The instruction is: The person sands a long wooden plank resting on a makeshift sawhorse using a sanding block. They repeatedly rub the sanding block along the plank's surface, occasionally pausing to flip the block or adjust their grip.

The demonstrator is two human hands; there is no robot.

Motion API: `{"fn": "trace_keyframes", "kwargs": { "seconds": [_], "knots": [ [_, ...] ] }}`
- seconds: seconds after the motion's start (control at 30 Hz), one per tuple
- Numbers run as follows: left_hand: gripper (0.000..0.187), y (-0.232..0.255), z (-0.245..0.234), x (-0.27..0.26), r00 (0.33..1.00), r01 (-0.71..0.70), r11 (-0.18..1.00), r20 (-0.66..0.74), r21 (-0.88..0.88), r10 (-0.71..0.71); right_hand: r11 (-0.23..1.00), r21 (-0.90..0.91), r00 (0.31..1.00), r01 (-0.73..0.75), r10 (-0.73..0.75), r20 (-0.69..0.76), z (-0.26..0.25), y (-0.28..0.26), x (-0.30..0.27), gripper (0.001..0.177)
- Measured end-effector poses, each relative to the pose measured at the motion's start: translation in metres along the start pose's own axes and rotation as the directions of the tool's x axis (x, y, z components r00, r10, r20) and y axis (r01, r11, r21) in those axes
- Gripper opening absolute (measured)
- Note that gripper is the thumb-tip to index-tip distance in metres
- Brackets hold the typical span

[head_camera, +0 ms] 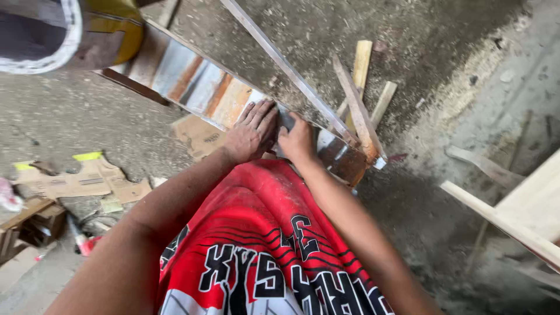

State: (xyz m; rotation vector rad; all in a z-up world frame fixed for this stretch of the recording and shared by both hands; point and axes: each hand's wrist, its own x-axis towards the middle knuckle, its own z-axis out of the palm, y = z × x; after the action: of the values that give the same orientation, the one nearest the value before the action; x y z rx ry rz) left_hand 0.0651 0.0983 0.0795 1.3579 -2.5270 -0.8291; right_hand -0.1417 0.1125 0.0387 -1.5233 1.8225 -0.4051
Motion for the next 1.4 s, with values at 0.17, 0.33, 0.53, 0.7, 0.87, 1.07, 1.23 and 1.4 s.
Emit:
{"fn": "trace_keyframes", "kwargs": {
  "seconds": [0.17,0.33,0.53,0.7,0.87,1.07,1.23,1.4],
  "knots": [
    [0.088,-0.003,-0.002,-0.012,1.000,-0.029,1.000,-0.006,-0.006,0.029,0.971,0.069,0.973,-0.229,0.229,0.012,-0.019,0.051,-0.017,0.045],
    [0.073,0.008,0.019,-0.007,0.997,0.005,0.995,0.072,0.101,-0.012,0.942,-0.057,0.941,-0.332,0.326,-0.092,-0.065,0.073,-0.037,0.045],
    [0.071,0.010,0.028,-0.021,0.998,0.021,0.999,0.057,0.033,-0.023,0.991,-0.112,0.996,-0.075,0.070,-0.051,-0.051,0.042,-0.016,0.048],
    [0.069,0.002,0.027,-0.012,0.998,0.053,0.998,-0.026,-0.029,-0.054,0.994,-0.010,0.991,-0.108,0.109,0.081,-0.022,-0.024,0.006,0.045],
    [0.087,0.011,0.020,-0.013,0.997,0.073,0.997,0.025,-0.039,-0.072,0.977,0.195,0.995,-0.089,0.079,0.059,-0.037,-0.001,-0.006,0.038],
    [0.091,0.022,0.007,-0.002,0.995,0.026,0.988,0.090,0.154,-0.040,0.965,-0.077,0.968,-0.251,0.248,-0.047,-0.054,0.070,-0.047,0.045],
    [0.096,0.033,0.015,0.024,0.979,-0.102,0.988,0.185,0.113,0.080,0.927,-0.110,0.928,-0.358,0.367,0.069,-0.022,0.068,-0.011,0.054],
    [0.094,0.052,0.029,0.049,0.939,-0.161,0.959,0.337,0.235,0.075,0.963,0.248,0.950,-0.103,0.169,-0.262,-0.074,0.095,-0.063,0.045]
  ]
}}
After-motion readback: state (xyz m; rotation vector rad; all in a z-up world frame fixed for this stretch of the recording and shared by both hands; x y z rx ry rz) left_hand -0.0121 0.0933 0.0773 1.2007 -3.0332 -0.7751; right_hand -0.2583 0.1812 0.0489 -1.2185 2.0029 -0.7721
